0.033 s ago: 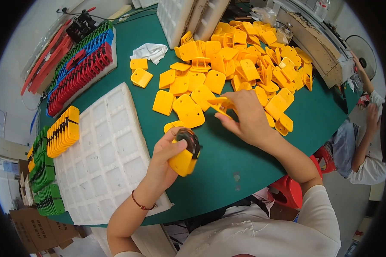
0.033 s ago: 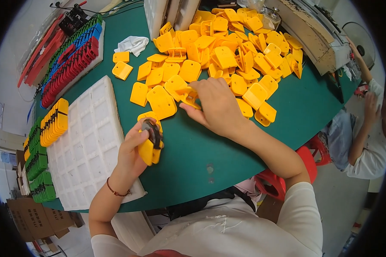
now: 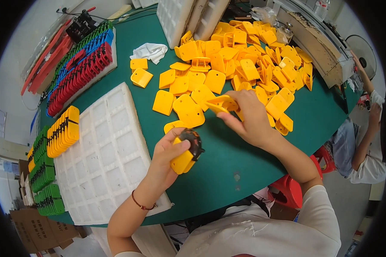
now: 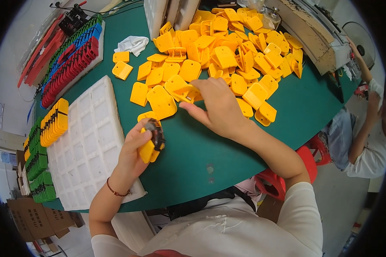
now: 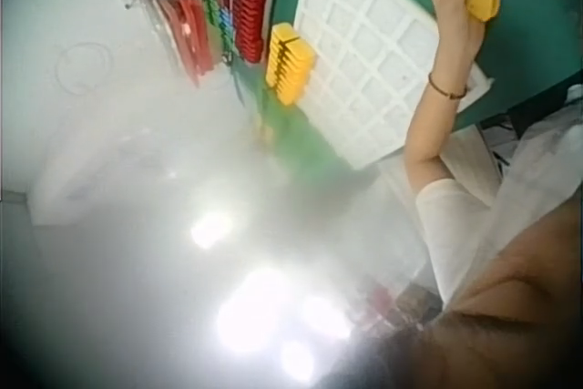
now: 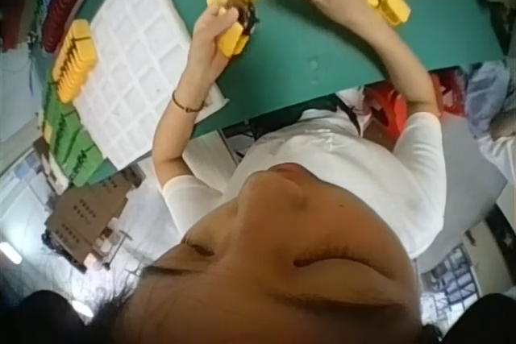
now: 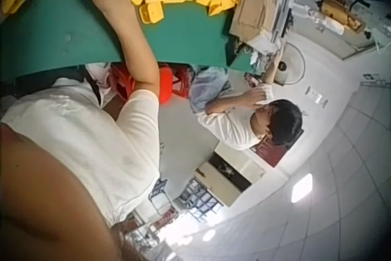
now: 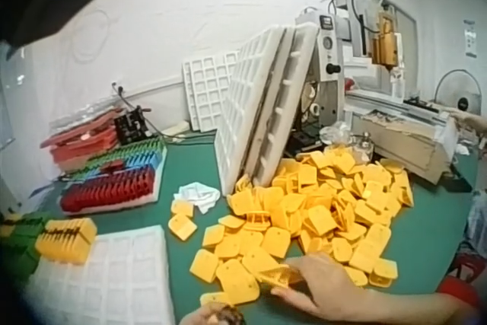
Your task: The person assembles yellow plastic covers onto black electronic components by hand, then places the covered components into a white plastic tray.
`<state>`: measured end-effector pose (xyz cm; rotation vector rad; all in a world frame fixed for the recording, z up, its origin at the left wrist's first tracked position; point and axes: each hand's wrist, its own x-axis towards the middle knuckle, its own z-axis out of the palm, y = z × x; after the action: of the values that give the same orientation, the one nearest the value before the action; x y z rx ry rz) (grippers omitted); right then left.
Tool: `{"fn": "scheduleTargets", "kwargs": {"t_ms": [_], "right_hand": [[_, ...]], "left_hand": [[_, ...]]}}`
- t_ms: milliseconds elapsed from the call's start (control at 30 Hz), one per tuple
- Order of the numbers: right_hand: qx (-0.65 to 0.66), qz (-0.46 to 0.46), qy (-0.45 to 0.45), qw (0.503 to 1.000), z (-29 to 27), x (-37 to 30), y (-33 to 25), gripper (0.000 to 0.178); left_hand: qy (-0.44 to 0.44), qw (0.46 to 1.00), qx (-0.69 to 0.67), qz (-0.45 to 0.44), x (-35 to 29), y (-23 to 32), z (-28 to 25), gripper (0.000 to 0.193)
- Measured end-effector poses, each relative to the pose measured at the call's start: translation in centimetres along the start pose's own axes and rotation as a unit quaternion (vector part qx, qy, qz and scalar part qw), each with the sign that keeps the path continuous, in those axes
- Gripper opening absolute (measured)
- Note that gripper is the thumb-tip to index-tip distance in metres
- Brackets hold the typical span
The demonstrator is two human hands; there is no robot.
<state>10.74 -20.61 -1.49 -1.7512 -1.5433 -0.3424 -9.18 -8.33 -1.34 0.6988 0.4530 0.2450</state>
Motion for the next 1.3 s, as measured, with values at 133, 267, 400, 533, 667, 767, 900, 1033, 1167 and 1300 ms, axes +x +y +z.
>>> {"fn": "scheduleTargets", "kwargs": {"t_ms": [133, 267, 400, 533, 667, 767, 900, 1033, 1167, 1300], "right_hand": [[0.279, 0.230, -0.108, 0.926, -1.4, 0.4, -0.8, 0.028], [0.296, 0.237, -0.149, 0.913, -1.7, 0.7, -0.7, 0.026], [0.276, 0.240, -0.164, 0.916, -1.9, 0.6, -1.0, 0.025], [0.237, 0.183, -0.158, 0.941, -1.7, 0.3, -1.4, 0.021], [0.279, 0.144, -0.121, 0.942, -0.4, -0.3, -1.8, 0.019], [0.271, 0.172, -0.137, 0.937, -0.4, -0.2, -1.8, 0.020], [0.286, 0.172, -0.116, 0.935, -0.4, -0.3, -2.2, 0.020], [0.310, 0.156, -0.124, 0.929, -0.2, -0.4, -2.4, 0.020], [0.384, 0.136, -0.114, 0.906, 0.4, -1.3, -1.5, 0.023], [0.475, 0.167, -0.124, 0.855, 0.3, -1.4, -1.2, 0.031]], "left_hand": [[0.018, 0.988, 0.151, -0.001, 0.0, -0.5, 0.9, 0.038], [0.017, 0.976, 0.213, 0.046, -0.3, -0.6, 1.1, 0.038], [0.029, 0.965, 0.248, 0.080, -0.3, -0.8, 1.1, 0.039], [0.039, 0.965, 0.240, 0.095, -0.4, -0.8, 1.1, 0.040], [0.038, 0.961, 0.252, 0.109, -0.3, -0.9, 0.9, 0.041], [0.028, 0.954, 0.275, 0.113, -0.1, -0.9, 0.9, 0.040], [0.027, 0.953, 0.278, 0.114, -0.1, -0.7, 1.0, 0.040], [0.020, 0.954, 0.276, 0.117, -0.7, -0.7, 0.9, 0.039], [0.019, 0.923, 0.357, 0.146, -0.6, -0.2, 1.5, 0.042], [0.107, 0.824, 0.499, 0.245, -0.8, 4.4, 1.7, 0.040]]}}
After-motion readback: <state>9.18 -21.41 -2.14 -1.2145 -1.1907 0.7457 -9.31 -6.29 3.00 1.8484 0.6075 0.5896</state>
